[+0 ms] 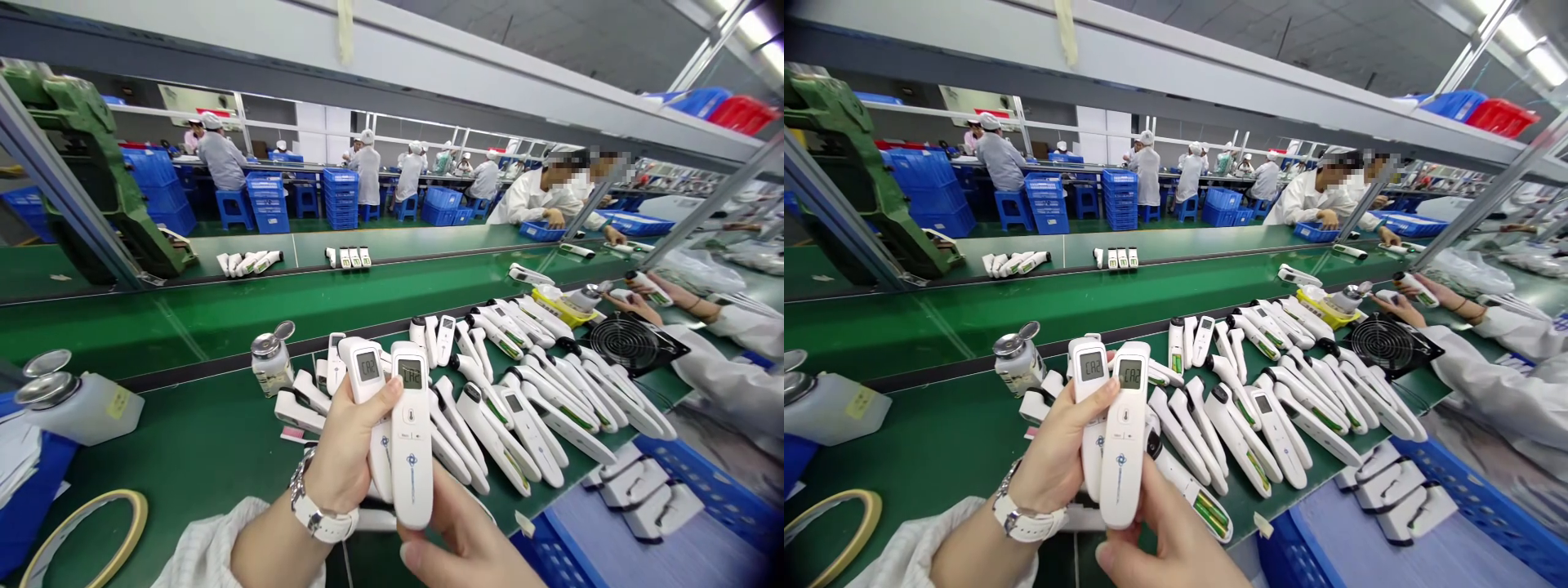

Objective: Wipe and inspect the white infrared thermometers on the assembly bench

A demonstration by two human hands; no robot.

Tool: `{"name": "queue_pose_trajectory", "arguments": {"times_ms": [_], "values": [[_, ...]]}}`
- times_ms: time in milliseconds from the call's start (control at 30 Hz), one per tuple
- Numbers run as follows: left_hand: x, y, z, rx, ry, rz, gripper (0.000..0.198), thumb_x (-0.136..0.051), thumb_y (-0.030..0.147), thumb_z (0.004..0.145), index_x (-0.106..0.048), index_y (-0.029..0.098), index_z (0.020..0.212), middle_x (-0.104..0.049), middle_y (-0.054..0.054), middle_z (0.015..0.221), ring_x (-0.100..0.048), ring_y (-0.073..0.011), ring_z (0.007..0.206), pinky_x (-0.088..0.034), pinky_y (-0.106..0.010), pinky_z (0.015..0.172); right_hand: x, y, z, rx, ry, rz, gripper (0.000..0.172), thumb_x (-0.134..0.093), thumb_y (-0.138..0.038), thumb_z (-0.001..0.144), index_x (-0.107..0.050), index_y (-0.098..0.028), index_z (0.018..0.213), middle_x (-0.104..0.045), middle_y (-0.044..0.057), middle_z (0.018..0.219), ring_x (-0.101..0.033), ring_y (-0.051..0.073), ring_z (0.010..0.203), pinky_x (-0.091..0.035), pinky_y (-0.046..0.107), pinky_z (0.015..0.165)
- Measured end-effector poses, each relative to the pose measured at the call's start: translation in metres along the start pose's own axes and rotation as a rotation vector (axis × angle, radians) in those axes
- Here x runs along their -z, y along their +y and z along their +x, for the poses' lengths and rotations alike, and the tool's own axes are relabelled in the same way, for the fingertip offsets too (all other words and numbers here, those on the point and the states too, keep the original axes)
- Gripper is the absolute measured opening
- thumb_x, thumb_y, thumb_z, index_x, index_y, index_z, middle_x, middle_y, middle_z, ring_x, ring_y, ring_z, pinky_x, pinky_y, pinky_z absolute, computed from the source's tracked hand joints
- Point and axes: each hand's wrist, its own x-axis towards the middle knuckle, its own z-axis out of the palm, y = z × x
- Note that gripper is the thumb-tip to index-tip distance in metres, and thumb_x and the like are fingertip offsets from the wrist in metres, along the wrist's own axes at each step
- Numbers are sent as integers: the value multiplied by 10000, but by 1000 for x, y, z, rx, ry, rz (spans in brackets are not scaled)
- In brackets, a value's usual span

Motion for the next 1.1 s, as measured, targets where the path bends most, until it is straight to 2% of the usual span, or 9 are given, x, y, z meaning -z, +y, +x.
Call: {"name": "queue_pose_trajectory", "arguments": {"times_ms": [67, 133, 233, 300, 367, 467, 700, 867, 1100], "values": [[1, 3, 2, 6, -25, -19, 291, -698, 281, 703, -546, 194, 935, -617, 9, 738, -573, -108, 595, -485, -239, 553, 5, -1, 3, 70, -38, 118, 534, -565, -132, 823, -400, -348, 1282, -518, -11, 1168, -454, 161, 1113, -344, 254, 950], [2, 6, 3, 68, -80, -54, 250, -664, 305, 731, -571, 172, 920, -627, -7, 693, -587, -134, 575, -487, -254, 530, 10, -4, 5, 99, -79, 176, 521, -582, -192, 843, -396, -364, 1298, -487, -12, 1253, -422, 161, 1177, -300, 276, 1008], [5, 12, 5, 207, -160, -144, 251, -615, 339, 766, -602, 123, 894, -668, -68, 721, -630, -189, 628, -511, -302, 592, 18, -7, 8, 152, -90, 219, 494, -617, -225, 826, -449, -354, 1272, -578, -1, 1101, -558, 126, 910, -405, 261, 897], [6, 14, 6, 266, -182, -205, 292, -582, 367, 787, -620, 98, 897, -685, -90, 740, -644, -196, 662, -514, -303, 647, 21, -6, 10, 180, -83, 247, 492, -634, -258, 813, -463, -330, 1269, -611, -6, 912, -547, 99, 705, -456, 225, 735], [6, 15, 7, 302, -207, -252, 367, -533, 424, 811, -633, 85, 907, -697, -98, 759, -651, -198, 691, -513, -302, 682, 22, -4, 11, 178, -78, 268, 503, -641, -283, 807, -461, -309, 1275, -595, -16, 792, -514, 89, 633, -441, 194, 621], [4, 14, 7, 299, -255, -303, 454, -467, 497, 824, -640, 92, 932, -704, -98, 782, -652, -214, 718, -511, -331, 694, 22, 1, 13, 179, -77, 269, 542, -653, -290, 796, -436, -299, 1293, -591, -14, 779, -511, 91, 631, -422, 185, 585], [3, 17, 7, 289, -296, -305, 435, -455, 479, 821, -641, 104, 943, -701, -99, 768, -648, -231, 698, -493, -347, 670, 22, 1, 12, 179, -106, 251, 586, -683, -303, 762, -430, -319, 1290, -515, 47, 1231, -548, 171, 912, -422, 289, 809], [3, 18, 6, 285, -312, -343, 411, -446, 430, 837, -626, 98, 999, -702, -106, 842, -644, -233, 784, -482, -352, 742, 22, 0, 11, 219, -99, 236, 539, -664, -313, 780, -457, -305, 1278, -591, 10, 899, -520, 106, 678, -434, 249, 731], [2, 20, 4, 315, -305, -306, 483, -395, 519, 827, -641, 111, 907, -695, -124, 770, -646, -273, 703, -488, -406, 685, 23, 2, 9, 182, -53, 197, 522, -603, -449, 798, -474, -267, 1270, -590, 22, 786, -526, 146, 682, -417, 254, 616]]}}
